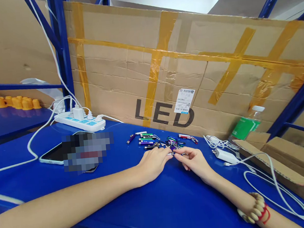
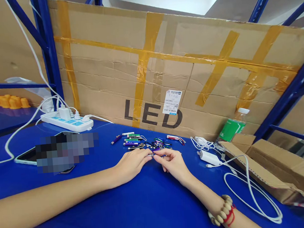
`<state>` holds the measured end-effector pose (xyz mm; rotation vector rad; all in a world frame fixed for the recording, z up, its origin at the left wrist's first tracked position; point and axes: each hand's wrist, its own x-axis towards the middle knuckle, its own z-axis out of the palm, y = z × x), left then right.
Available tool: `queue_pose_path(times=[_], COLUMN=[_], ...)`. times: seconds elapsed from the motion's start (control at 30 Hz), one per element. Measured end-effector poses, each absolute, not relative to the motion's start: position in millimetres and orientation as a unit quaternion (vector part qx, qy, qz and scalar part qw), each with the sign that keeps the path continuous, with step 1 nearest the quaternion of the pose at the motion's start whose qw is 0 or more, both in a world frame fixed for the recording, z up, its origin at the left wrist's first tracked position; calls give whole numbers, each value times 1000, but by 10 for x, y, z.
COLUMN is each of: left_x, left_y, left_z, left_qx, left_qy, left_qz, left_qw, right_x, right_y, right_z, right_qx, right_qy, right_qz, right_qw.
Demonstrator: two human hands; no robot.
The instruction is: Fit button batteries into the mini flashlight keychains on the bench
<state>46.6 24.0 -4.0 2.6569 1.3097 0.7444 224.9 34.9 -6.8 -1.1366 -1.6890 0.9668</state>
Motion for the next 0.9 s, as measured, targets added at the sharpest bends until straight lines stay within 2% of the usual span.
queue_pose_path(times=[0.23, 0.53, 0.7, 0.9], left_x=[433, 438, 442, 429], left_y=[194, 212, 218, 192], left_z=[14, -1, -14, -31], left_qx=[852, 840, 863, 896], left_qy=[431, 427, 383, 351], left_qz=[269, 294, 295, 247], left_qw=[125, 161, 145, 111], right_x=[2193, 2208, 2240, 2272], right_y=[325, 310, 296, 274], right_z=[-73, -43, -68, -21], right_qx=[-450, -433, -425, -344], right_qy=[-652, -648, -662, -748], right_qz=[413, 435, 430, 323], right_qw=[449, 450, 443, 467])
